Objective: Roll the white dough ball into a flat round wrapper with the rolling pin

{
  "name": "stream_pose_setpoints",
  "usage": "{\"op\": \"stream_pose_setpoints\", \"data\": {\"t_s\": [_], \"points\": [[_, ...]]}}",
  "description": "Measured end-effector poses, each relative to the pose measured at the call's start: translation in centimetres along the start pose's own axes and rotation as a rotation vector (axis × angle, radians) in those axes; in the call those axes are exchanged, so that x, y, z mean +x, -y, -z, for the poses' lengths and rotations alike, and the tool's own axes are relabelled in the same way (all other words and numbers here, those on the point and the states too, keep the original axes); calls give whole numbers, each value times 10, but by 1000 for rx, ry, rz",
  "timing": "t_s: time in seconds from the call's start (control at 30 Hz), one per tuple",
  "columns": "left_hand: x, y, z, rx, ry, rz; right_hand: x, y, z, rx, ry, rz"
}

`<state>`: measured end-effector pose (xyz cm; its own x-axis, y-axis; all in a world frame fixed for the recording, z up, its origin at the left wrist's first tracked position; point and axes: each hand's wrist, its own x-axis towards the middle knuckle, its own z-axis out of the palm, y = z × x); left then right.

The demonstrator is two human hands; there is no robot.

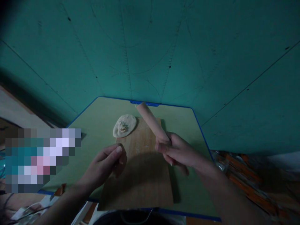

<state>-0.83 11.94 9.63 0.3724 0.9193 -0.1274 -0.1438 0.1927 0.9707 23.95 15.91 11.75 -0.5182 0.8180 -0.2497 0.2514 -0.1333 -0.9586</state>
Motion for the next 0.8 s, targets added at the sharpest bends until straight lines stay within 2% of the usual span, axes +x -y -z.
{"op": "stream_pose_setpoints", "data": {"t_s": [0.13, 0.2, 0.37, 0.53, 0.8], "points": [[6, -5, -15, 83, 12, 13, 6, 15, -32, 423, -69, 104], [8, -5, -21, 107, 23, 2, 8, 22, -44, 544, -89, 134], [9, -5, -24, 141, 32, -30, 8, 27, -54, 585, -156, 72], [11, -9, -22, 246, -21, -154, 9, 26, -58, 628, -176, 61], [11, -5, -20, 339, -27, -183, 11, 22, -61, 655, -218, 77]]}}
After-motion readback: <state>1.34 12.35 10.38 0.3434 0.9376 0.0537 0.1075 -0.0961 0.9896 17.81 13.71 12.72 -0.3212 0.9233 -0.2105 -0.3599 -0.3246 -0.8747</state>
